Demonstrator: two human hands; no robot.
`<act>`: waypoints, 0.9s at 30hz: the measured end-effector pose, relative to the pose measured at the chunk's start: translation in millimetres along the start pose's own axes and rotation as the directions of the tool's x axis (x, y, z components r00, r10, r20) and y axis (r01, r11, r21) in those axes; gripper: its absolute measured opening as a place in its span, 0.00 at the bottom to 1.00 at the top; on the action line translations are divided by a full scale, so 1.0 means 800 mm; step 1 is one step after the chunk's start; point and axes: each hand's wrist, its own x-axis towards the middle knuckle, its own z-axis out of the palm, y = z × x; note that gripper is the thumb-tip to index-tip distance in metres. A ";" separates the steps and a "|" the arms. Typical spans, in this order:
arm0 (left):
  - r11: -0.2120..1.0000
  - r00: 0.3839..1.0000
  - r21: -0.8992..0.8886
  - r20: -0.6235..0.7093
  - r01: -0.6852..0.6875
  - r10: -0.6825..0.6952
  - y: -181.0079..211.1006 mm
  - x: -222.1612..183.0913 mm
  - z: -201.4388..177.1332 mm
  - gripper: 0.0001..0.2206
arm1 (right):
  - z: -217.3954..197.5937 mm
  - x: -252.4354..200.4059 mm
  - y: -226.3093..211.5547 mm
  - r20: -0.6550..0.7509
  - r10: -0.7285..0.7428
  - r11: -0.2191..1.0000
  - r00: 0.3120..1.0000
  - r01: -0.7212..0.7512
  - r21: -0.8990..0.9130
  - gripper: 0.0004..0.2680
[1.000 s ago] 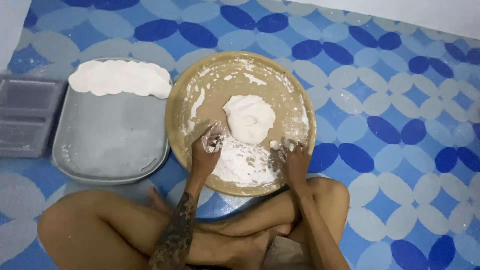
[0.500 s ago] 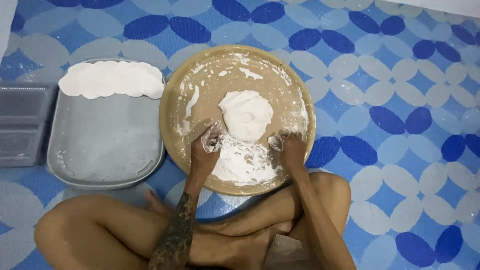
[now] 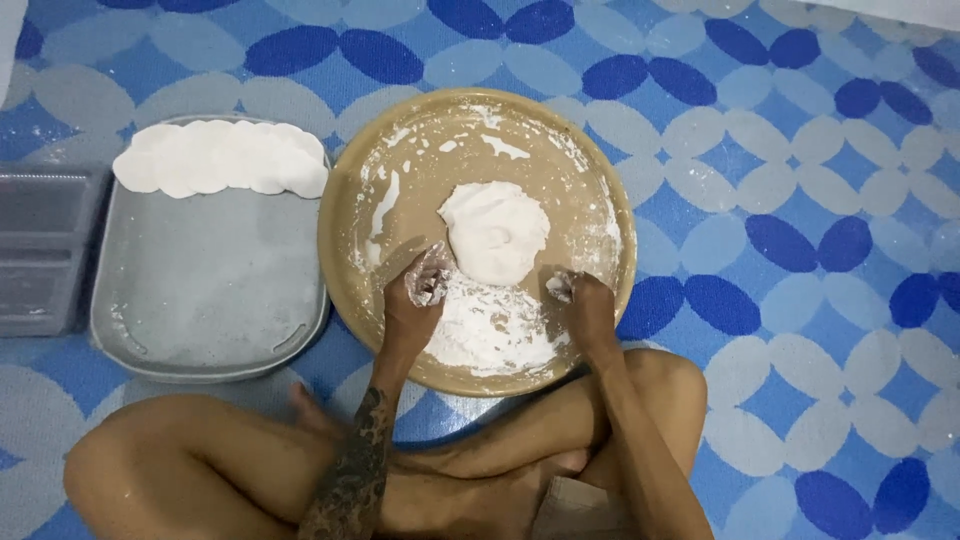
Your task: A person sitting on the floor portions out small pieces of white dough from a large mass in a wooden bowl and arranges them neatly on a tray.
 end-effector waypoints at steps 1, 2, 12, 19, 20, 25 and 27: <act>1.000 1.000 0.000 -0.004 0.000 0.000 -0.003 0.003 0.000 0.21 | 0.014 0.002 0.013 0.001 -0.004 1.000 1.000 0.004 0.000 0.04; 0.999 1.000 -0.031 0.006 0.010 -0.010 -0.007 0.003 0.000 0.22 | 0.029 0.001 0.027 -0.011 -0.027 0.996 1.000 0.026 -0.080 0.03; 1.000 1.000 -0.015 0.025 -0.009 0.009 -0.005 0.005 0.002 0.22 | 0.058 0.020 0.041 0.036 -0.102 0.958 0.994 0.107 -0.266 0.02; 0.996 0.997 -0.040 0.015 0.081 -0.081 0.005 0.007 -0.005 0.22 | 0.040 0.006 0.031 0.039 0.059 0.998 0.997 -0.060 0.034 0.09; 0.993 0.994 -0.060 0.038 0.104 -0.102 0.006 0.005 -0.008 0.23 | 0.029 0.005 0.018 0.032 0.235 0.935 0.971 -0.235 0.265 0.08; 0.998 0.998 -0.034 0.043 0.050 -0.048 -0.007 0.006 -0.003 0.23 | 0.049 0.001 0.044 -0.114 0.154 0.906 0.981 -0.095 0.413 0.11; 0.998 0.998 -0.023 0.036 0.054 -0.053 -0.015 0.004 -0.003 0.22 | 0.051 -0.003 0.042 -0.034 0.297 0.899 0.954 -0.267 0.347 0.08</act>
